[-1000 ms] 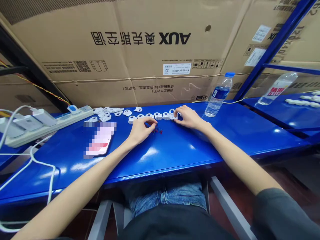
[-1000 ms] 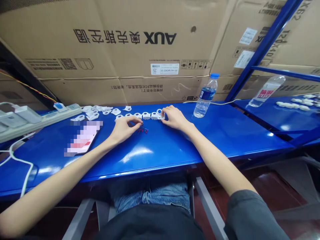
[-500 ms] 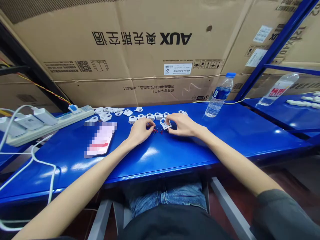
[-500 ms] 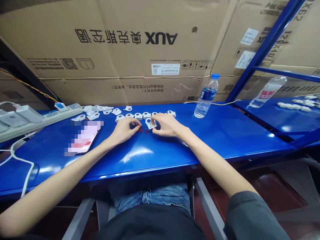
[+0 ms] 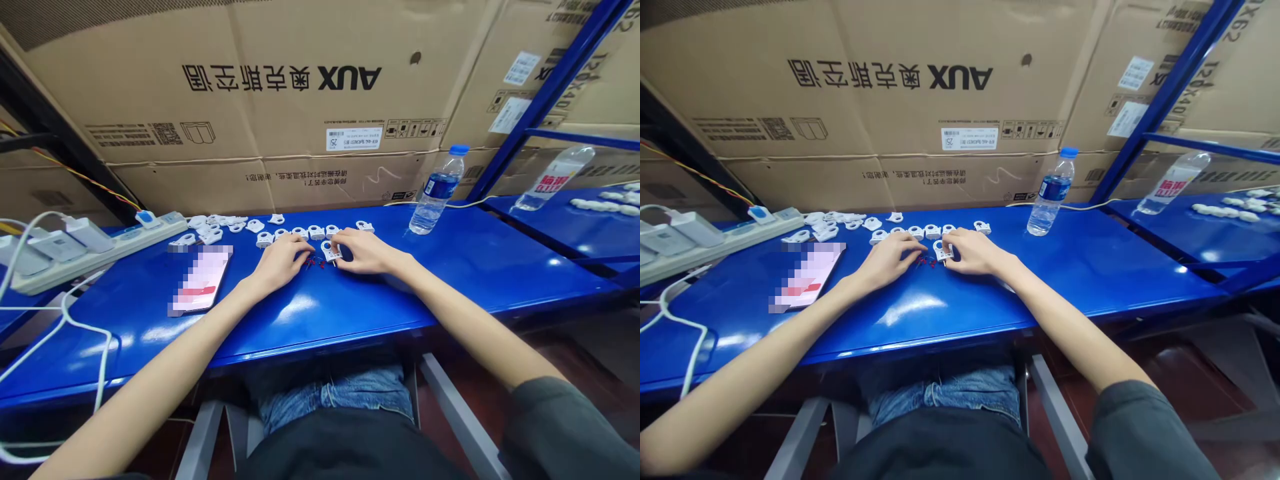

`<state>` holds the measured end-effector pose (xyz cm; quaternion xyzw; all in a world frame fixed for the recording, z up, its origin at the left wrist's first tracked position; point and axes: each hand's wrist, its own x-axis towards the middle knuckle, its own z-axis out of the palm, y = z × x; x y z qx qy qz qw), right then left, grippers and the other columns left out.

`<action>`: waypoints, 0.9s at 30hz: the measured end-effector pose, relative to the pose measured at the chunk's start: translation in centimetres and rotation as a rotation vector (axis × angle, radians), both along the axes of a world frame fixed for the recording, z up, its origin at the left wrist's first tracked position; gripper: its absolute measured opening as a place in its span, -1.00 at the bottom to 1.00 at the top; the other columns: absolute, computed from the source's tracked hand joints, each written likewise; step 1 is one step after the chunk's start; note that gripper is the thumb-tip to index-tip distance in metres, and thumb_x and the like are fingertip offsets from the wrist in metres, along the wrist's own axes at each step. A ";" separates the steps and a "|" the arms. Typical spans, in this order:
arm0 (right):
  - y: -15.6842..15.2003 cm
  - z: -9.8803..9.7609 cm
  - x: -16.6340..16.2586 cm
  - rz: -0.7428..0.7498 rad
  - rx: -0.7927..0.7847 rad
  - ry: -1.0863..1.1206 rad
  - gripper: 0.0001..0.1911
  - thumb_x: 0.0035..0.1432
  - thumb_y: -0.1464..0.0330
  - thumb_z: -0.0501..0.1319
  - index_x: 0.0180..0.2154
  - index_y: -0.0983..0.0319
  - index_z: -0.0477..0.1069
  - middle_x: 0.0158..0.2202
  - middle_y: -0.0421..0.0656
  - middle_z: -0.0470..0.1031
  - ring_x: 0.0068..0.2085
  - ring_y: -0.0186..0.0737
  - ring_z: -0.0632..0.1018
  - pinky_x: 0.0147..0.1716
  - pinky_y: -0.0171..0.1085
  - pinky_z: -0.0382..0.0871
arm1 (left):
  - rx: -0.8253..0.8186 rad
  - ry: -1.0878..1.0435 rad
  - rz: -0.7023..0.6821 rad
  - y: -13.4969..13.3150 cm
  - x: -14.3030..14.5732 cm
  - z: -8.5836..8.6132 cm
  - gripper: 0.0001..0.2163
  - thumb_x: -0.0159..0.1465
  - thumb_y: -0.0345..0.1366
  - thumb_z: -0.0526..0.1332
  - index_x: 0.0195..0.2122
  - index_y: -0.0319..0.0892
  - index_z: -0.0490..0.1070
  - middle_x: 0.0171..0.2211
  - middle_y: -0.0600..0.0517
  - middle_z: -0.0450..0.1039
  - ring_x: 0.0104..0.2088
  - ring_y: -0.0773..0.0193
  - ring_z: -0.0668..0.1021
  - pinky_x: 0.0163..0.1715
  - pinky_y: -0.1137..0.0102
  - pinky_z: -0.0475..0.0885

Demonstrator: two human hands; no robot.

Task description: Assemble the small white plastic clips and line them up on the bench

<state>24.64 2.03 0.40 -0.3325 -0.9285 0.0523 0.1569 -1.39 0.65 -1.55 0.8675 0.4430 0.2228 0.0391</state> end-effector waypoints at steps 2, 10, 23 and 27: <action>0.1 -0.1 0.0 0.003 0.003 -0.001 -0.84 0.22 0.32 0.25 -0.15 0.19 0.45 -0.14 -0.05 0.57 -0.12 -0.05 0.54 -0.10 -0.18 0.35 | 0.006 0.022 -0.024 0.1 -0.2 0.0 -0.72 0.45 -0.27 0.11 -0.08 -0.09 0.64 -0.08 -0.08 0.60 -0.01 0.01 0.55 0.02 0.12 0.48; 0.2 -0.4 0.1 0.007 0.030 0.017 -0.85 0.22 0.32 0.26 -0.15 0.18 0.45 -0.15 -0.06 0.57 -0.15 -0.06 0.54 -0.12 -0.17 0.37 | 0.078 0.104 -0.009 0.3 -0.7 0.2 -0.81 0.39 -0.29 0.19 -0.17 -0.09 0.63 -0.14 -0.06 0.59 -0.06 0.00 0.52 -0.14 0.20 0.46; -0.2 0.0 -0.2 0.020 0.066 0.068 -0.84 0.24 0.32 0.26 -0.13 0.19 0.45 -0.13 -0.06 0.56 -0.13 -0.07 0.54 -0.09 -0.18 0.37 | 0.010 -0.194 0.057 -0.3 0.4 0.8 -0.85 0.32 -0.36 0.17 -0.17 -0.12 0.52 -0.24 0.00 0.63 -0.23 0.14 0.59 -0.18 0.26 0.46; -0.3 0.1 -0.4 0.010 0.085 0.109 -0.86 0.25 0.34 0.25 -0.13 0.19 0.46 -0.11 -0.07 0.57 -0.10 -0.07 0.54 -0.08 -0.19 0.36 | -0.028 -0.389 0.046 -0.7 1.0 1.6 -0.83 0.32 -0.29 0.22 -0.17 -0.11 0.60 -0.22 0.02 0.68 -0.27 0.20 0.62 -0.23 0.31 0.50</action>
